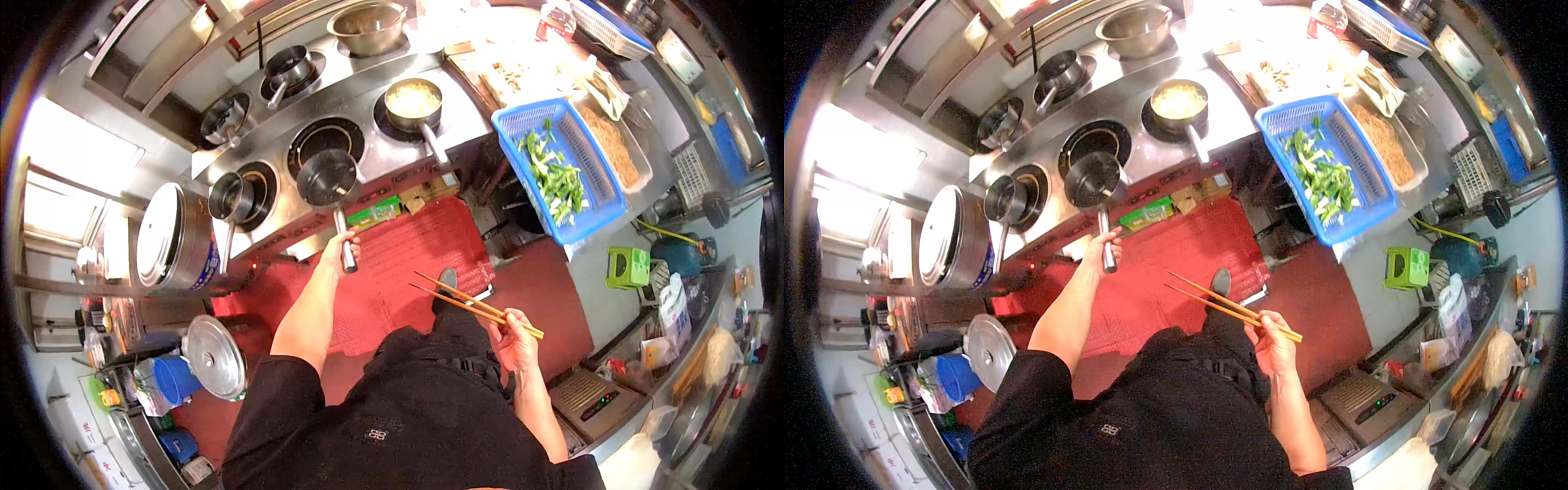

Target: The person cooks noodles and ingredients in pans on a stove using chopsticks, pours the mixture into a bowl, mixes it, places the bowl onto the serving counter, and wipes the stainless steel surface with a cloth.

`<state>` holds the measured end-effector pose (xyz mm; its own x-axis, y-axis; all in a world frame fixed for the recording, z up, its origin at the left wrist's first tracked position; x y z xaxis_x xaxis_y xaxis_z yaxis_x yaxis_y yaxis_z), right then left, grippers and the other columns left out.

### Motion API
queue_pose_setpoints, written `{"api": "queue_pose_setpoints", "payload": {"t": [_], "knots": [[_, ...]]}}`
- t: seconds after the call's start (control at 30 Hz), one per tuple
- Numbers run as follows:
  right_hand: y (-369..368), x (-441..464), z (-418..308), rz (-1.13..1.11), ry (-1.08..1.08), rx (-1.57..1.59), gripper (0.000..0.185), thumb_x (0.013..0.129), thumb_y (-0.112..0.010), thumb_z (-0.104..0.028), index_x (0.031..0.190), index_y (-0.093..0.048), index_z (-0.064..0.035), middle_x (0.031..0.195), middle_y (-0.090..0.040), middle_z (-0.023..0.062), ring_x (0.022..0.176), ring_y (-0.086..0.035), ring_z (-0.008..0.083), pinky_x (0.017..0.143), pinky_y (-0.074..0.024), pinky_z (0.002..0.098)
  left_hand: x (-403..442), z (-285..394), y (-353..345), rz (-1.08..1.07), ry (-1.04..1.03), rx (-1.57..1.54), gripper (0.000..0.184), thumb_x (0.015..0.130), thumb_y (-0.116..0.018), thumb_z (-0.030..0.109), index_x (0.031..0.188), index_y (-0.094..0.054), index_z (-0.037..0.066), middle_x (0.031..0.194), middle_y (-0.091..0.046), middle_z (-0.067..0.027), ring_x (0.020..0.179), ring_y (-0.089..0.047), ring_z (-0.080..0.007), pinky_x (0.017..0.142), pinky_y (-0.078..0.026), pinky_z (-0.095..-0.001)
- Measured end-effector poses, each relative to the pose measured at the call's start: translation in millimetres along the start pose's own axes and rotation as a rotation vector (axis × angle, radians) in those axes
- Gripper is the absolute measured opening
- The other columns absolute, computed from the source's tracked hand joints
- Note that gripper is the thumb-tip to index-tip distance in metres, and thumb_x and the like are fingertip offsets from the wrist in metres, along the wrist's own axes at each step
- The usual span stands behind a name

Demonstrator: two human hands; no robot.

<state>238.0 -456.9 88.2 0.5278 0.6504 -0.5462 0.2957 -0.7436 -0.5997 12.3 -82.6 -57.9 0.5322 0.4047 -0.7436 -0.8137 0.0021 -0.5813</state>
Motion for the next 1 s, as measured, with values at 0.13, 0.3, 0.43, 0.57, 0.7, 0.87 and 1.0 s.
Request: {"api": "queue_pose_setpoints", "payload": {"t": [0.13,0.3,0.43,0.57,0.7,0.87,1.0], "knots": [[-60,72,-45,-0.059,-0.012,-0.085,0.023,0.097,-0.055,-0.025,0.106,-0.061,-0.004,0.101,-0.065,0.0085,0.095,-0.065,0.0214,0.083,-0.0563,0.0342,32,39,6,0.175,0.001,0.252,0.027,0.087,-0.061,0.019,0.112,-0.058,0.008,0.08,-0.064,-0.0068,0.06,-0.059,-0.0155,0.053,-0.052,-0.0305],[-109,138,-85,-0.023,-0.065,-0.121,0.032,0.099,-0.05,-0.03,0.109,-0.06,-0.0015,0.107,-0.064,0.0142,0.095,-0.066,0.0255,0.081,-0.0573,0.0369,24,152,-24,0.858,-0.848,1.014,0.037,0.082,-0.067,0.014,0.113,-0.056,-0.004,0.099,-0.063,-0.0149,0.09,-0.062,-0.0247,0.081,-0.05,-0.0361],[-146,182,-111,-0.062,0.029,-0.091,0.021,0.097,-0.054,-0.02,0.108,-0.06,-0.0027,0.107,-0.065,0.014,0.097,-0.066,0.0254,0.081,-0.0581,0.0365,92,131,-125,0.465,-0.836,0.867,0.044,0.081,-0.07,0.02,0.117,-0.057,0.001,0.103,-0.062,-0.0131,0.09,-0.06,-0.0219,0.082,-0.049,-0.0344],[-201,205,-120,-0.021,0.126,-0.149,0.019,0.095,-0.056,-0.017,0.108,-0.06,-0.0042,0.105,-0.066,0.0126,0.098,-0.065,0.023,0.082,-0.0572,0.0332,240,6,-202,-0.115,-0.111,0.167,0.04,0.089,-0.064,0.031,0.121,-0.051,0.01,0.1,-0.061,-0.0082,0.077,-0.061,-0.0234,0.069,-0.051,-0.038],[-230,218,-121,0.063,0.239,-0.234,0.02,0.097,-0.052,-0.016,0.11,-0.059,-0.0033,0.11,-0.063,0.0141,0.1,-0.063,0.0249,0.079,-0.0548,0.0348,246,-23,-257,-0.065,0.289,-0.089,0.03,0.089,-0.063,0.033,0.111,-0.05,0.017,0.086,-0.062,-0.0078,0.074,-0.062,-0.0229,0.063,-0.052,-0.0426],[-234,232,-118,0.144,0.25,-0.223,0.026,0.099,-0.051,-0.026,0.108,-0.059,-0.0039,0.109,-0.064,0.0143,0.098,-0.063,0.0247,0.079,-0.0549,0.0358,228,4,-226,0.105,0.11,0.226,0.021,0.088,-0.064,0.028,0.091,-0.053,0.011,0.067,-0.05,-0.0002,0.053,-0.049,-0.0126,0.046,-0.045,-0.0297],[-222,253,-116,0.179,0.243,-0.254,0.025,0.099,-0.051,-0.028,0.106,-0.059,-0.0046,0.109,-0.064,0.0145,0.097,-0.064,0.0241,0.08,-0.0539,0.036,191,30,-213,0.123,0.173,0.399,0.018,0.09,-0.06,0.026,0.092,-0.051,0.011,0.066,-0.049,-0.0005,0.052,-0.048,-0.0121,0.044,-0.043,-0.0286]]}}
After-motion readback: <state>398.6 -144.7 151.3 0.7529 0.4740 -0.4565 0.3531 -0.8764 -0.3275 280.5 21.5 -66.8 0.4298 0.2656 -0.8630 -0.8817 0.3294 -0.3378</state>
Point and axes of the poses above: each hand's wrist, its own x-axis towards the middle knuckle, its own y-axis out of the back of the hand, z = x × y, the point moved 9 cm from there along x, towards the middle knuckle
